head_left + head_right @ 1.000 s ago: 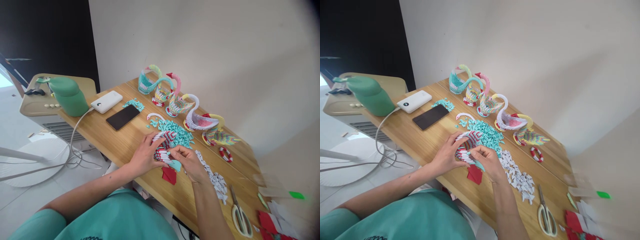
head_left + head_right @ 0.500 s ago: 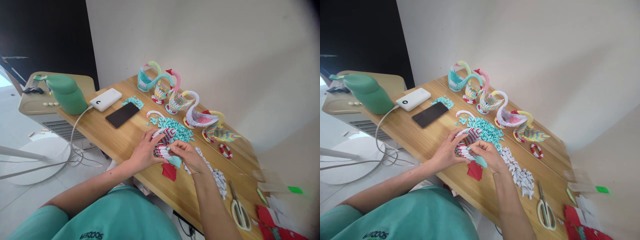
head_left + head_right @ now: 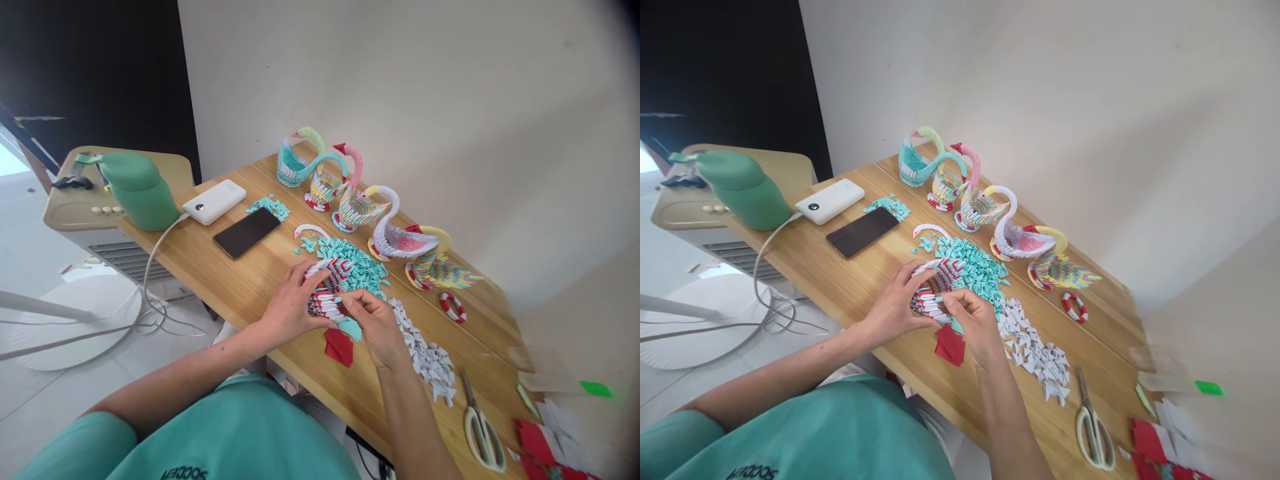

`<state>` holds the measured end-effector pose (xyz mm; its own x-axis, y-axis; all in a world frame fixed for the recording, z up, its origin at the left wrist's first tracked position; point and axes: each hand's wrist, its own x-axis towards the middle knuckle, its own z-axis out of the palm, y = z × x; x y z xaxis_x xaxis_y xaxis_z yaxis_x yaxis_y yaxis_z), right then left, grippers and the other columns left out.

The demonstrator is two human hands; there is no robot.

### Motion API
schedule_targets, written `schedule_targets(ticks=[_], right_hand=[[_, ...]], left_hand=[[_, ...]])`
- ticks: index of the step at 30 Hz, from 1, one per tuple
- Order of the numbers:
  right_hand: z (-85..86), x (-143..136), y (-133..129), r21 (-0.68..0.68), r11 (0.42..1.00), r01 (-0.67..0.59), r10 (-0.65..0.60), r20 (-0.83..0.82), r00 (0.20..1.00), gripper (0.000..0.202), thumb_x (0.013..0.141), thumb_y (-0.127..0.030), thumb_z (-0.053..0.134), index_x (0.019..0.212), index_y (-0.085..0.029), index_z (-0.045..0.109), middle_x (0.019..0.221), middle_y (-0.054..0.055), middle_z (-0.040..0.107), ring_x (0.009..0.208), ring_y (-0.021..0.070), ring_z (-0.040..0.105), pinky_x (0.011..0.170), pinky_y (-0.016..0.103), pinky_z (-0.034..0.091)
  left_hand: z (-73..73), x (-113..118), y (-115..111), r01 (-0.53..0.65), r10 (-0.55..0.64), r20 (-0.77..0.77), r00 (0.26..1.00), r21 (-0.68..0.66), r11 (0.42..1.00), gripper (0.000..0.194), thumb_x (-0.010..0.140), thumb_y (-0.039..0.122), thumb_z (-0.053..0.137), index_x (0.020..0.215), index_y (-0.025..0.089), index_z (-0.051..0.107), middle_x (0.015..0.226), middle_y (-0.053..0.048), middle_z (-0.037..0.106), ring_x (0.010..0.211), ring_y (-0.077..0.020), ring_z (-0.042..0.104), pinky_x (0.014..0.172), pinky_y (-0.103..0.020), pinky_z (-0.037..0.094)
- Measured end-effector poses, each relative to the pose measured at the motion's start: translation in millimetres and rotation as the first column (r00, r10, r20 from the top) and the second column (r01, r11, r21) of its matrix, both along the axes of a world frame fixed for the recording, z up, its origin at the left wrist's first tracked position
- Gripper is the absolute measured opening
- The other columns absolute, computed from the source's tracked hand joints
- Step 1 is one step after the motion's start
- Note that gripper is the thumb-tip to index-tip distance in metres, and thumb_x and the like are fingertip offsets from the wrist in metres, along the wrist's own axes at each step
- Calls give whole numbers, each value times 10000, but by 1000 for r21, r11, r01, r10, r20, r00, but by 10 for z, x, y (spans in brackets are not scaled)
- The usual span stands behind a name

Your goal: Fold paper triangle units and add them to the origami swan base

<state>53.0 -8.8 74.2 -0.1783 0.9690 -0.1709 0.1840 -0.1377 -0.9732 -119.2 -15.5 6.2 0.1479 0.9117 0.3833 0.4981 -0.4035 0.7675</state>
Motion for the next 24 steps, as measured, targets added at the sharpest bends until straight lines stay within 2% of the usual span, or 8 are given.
schedule_targets(ticks=[7, 13, 18, 24], right_hand=[[-58, 3, -19, 25, 999, 26, -26, -6, 1000, 263, 727, -461, 758, 778, -203, 752, 786, 32, 737, 708, 169, 625, 687, 290, 491], [-117, -36, -77, 92, 992, 86, -91, 48, 995, 260, 741, -461, 744, 793, -207, 751, 842, 44, 752, 741, 190, 632, 687, 298, 487], [-199, -110, -152, 129, 974, 186, -184, -25, 983, 231, 775, -441, 716, 832, -219, 743, 915, 50, 757, 807, 211, 653, 724, 319, 508], [-242, -90, -146, 91, 978, 190, -181, -98, 979, 213, 769, -429, 727, 817, -221, 739, 877, 31, 752, 799, 197, 647, 738, 311, 496]], left_hand=[[10, -5, 0, -1, 1, -9, 1000, 0, 1000, 907, 615, 625, 767, 1369, 238, 445, 1428, -164, 369, 1315, -351, 372, 1055, -546, 403], [28, -5, -12, -10, 10, 6, 1000, -22, 1000, 902, 600, 570, 808, 1373, 278, 445, 1431, -143, 372, 1315, -353, 375, 1048, -551, 412], [14, -2, -15, -11, 11, 1, 1000, -16, 1000, 919, 594, 551, 820, 1379, 262, 440, 1428, -151, 376, 1312, -355, 373, 1053, -556, 407], [25, -5, -23, -12, 12, -1, 1000, -27, 1000, 907, 605, 575, 802, 1376, 256, 446, 1428, -159, 376, 1309, -358, 376, 1051, -557, 407]])
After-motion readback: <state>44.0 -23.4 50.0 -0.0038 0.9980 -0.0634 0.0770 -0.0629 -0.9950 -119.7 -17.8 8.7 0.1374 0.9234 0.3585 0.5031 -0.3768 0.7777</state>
